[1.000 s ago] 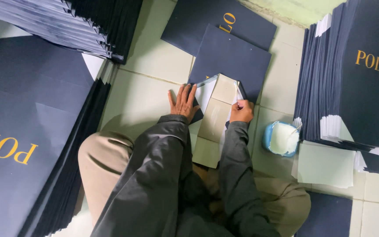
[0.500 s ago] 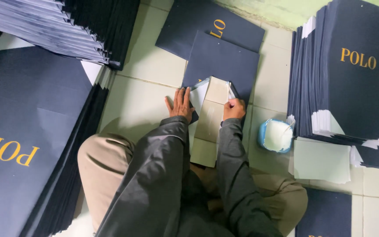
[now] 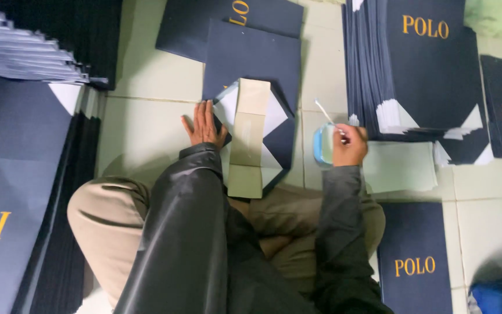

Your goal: Applying glue to the bottom flaps of paper bags and folding them to seal the base

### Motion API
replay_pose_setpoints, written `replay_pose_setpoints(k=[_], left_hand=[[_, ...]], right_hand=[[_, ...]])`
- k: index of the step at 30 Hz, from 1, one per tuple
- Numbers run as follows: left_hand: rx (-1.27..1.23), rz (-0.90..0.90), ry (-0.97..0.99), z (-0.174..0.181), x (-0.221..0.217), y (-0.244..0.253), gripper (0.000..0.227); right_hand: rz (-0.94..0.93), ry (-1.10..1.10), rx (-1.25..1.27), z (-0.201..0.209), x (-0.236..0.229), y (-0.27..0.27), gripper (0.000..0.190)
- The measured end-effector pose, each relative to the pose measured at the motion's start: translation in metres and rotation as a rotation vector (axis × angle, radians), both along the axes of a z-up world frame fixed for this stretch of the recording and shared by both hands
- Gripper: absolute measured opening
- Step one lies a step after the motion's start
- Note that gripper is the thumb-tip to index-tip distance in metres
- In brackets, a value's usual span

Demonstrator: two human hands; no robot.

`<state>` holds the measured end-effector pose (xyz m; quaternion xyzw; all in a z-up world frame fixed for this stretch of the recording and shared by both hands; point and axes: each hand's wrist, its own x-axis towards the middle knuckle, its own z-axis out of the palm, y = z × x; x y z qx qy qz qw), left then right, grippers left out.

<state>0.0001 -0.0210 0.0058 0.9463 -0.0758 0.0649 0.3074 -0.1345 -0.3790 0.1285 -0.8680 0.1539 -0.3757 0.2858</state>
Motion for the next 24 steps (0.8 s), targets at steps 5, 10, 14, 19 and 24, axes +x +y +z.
replay_pose_setpoints(k=[5, 10, 14, 19, 24], left_hand=[[0.063, -0.019, 0.037, 0.003, 0.004, 0.003, 0.094], [0.076, -0.022, 0.044, 0.006, 0.002, 0.002, 0.094], [0.075, -0.029, 0.063, 0.012, 0.001, 0.004, 0.092], [0.069, -0.024, 0.08, 0.013, -0.001, 0.003, 0.091], [0.052, -0.019, 0.087, 0.01, 0.0, 0.003, 0.091]], right_hand=[[-0.116, 0.322, -0.374, -0.03, -0.087, -0.11, 0.018], [-0.127, 0.512, -0.314, -0.068, -0.1, -0.113, 0.012], [-0.131, 0.507, -0.105, -0.048, -0.1, -0.099, 0.01], [-0.145, 0.512, 0.114, -0.023, -0.114, -0.077, 0.012], [-0.132, 0.577, 0.147, -0.012, -0.117, -0.061, 0.013]])
